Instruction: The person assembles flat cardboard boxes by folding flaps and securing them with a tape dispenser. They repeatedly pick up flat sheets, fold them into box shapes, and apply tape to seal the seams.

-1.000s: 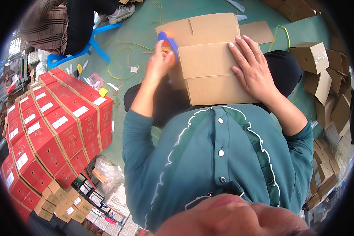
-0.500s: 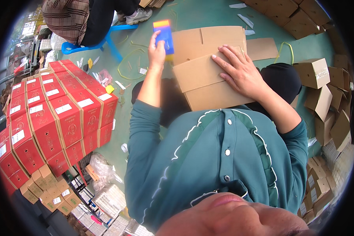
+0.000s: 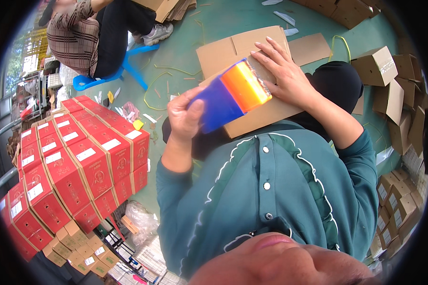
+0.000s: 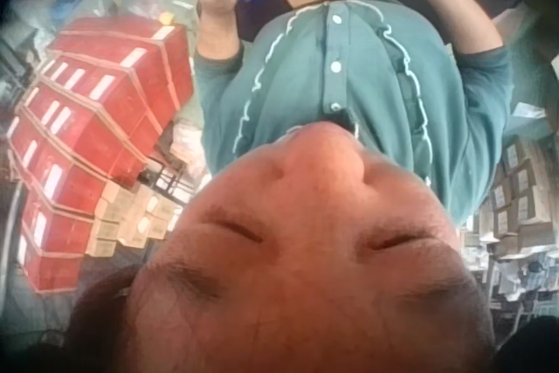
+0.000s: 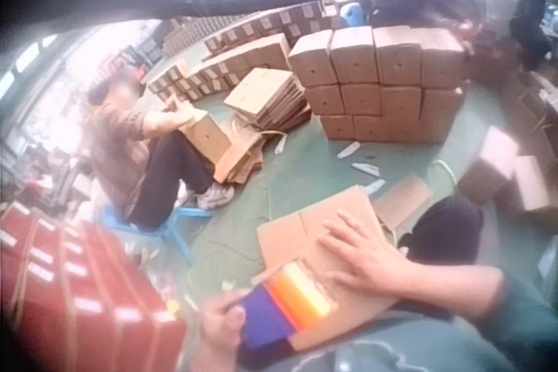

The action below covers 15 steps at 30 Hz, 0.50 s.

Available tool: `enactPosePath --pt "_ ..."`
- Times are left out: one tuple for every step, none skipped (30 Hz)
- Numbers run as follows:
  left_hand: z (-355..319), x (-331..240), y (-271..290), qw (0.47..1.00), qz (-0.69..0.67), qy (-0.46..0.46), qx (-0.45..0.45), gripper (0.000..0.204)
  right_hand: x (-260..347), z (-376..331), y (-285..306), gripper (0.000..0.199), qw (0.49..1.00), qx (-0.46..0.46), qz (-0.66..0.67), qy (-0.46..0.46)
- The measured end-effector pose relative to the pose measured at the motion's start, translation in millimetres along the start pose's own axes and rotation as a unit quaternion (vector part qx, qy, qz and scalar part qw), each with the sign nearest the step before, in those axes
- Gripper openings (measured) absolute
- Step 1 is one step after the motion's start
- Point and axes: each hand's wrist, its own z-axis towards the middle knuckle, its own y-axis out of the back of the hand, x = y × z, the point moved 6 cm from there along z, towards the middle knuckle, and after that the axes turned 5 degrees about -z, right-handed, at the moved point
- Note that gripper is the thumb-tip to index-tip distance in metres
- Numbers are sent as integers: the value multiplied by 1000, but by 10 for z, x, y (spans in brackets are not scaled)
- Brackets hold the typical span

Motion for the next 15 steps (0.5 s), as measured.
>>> enactPosePath --pt "39 129 -3 997 63 39 13 30 -11 4 -9 56 1000 -2 9 0" --pt "38 144 -40 993 109 26 29 29 -24 -2 -46 58 1000 -4 19 0" --pt "46 125 -94 987 155 12 46 28 -43 -8 -69 60 1000 -8 27 -1" --pt "63 124 -119 986 156 16 55 28 -59 -23 -61 50 997 -31 71 0" --pt "78 124 -143 985 158 20 64 28 -103 -43 -36 45 993 -53 108 -12" --pt "88 119 -158 984 161 23 71 28 -143 -50 -6 41 986 -75 145 -21" --pt "79 152 -126 988 138 32 58 28 -182 -56 38 37 978 -98 182 -30" --pt "58 211 -77 992 113 41 44 28 -224 -101 162 23 962 -187 195 -47" --pt "41 200 -53 994 94 52 28 29 -271 -133 150 22 948 -155 264 -90" --pt "15 180 -54 993 92 70 27 30 -311 -200 161 23 926 -121 332 -131" --pt "13 161 -72 992 106 61 28 31 -317 -255 135 24 898 -86 398 -170" --pt "9 182 -96 991 118 54 31 31 -231 -286 168 32 903 -114 391 -134" --pt "8 183 -111 990 130 46 34 32 -155 -306 150 34 903 -65 404 -134" --pt "4 185 -121 988 131 67 40 33 -121 -318 120 35 900 -48 414 -128" --pt "14 169 -146 989 131 64 38 33 -94 -324 111 35 898 -31 422 -120"
